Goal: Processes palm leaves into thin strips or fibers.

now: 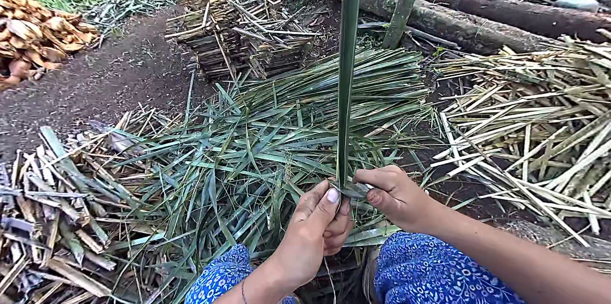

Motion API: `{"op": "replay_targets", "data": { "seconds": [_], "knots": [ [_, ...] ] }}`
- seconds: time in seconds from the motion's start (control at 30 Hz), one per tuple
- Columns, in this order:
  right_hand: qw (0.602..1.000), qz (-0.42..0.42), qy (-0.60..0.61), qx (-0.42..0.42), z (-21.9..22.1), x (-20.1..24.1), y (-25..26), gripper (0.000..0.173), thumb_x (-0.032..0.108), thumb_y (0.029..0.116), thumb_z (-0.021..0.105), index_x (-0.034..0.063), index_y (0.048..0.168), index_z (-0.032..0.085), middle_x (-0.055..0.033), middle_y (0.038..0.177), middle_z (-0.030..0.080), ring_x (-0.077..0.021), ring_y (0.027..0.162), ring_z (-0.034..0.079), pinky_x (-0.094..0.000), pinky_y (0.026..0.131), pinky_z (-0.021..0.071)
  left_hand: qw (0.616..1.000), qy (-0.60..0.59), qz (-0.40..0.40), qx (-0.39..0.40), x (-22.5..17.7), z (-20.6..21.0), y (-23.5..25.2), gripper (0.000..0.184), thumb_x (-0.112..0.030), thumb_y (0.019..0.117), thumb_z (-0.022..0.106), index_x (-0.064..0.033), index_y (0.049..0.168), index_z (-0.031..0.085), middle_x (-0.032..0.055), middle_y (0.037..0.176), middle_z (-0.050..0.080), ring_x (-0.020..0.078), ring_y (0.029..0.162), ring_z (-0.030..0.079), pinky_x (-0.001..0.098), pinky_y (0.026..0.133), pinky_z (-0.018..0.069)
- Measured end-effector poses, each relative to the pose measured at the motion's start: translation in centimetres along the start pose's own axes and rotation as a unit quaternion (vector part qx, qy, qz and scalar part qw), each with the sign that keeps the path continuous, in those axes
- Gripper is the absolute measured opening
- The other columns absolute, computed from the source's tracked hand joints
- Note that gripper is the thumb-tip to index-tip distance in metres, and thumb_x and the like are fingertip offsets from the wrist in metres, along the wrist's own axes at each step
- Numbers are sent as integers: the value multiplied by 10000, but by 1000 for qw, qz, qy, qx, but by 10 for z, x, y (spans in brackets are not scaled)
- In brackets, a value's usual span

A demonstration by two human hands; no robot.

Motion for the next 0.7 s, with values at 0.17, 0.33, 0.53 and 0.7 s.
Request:
{"op": "replay_targets", "data": {
  "seconds": [0.17,0.33,0.53,0.7],
  "knots": [
    [968,92,173,156,0,16,3,593,600,1035,413,113,1355,523,116,759,547,97,605,471,-101,541,418,994,-70,-72,42,-6,-7,1,331,-232,1021,373,-248,737,542,-159,546,391,-77,421,362,94,393,285],
    [884,115,394,223,7,25,1,601,216,1070,489,82,1588,216,32,1034,670,-4,723,647,-163,619,567,995,-36,-73,58,1,-12,-2,373,-432,1048,367,-242,816,588,-163,560,441,-71,480,433,107,458,346],
    [900,144,378,162,8,28,-1,376,148,1052,497,70,1420,504,114,817,615,53,642,561,-106,563,479,983,-119,-110,86,0,-12,-4,414,-574,1004,481,-210,884,638,-148,531,398,-50,432,398,121,433,324],
    [927,201,314,42,-9,26,-4,412,142,1029,496,52,1430,526,132,754,600,54,597,538,-104,540,459,967,-173,-146,115,2,-14,-9,364,-552,962,582,-191,976,626,-143,554,412,-46,438,425,116,439,347]
  ]
}}
Point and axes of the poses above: each hand's wrist, its own y-axis towards the middle knuckle, its own z-axis out of the palm, x = y × z, the point moved 4 cm from there along y, towards the middle knuckle
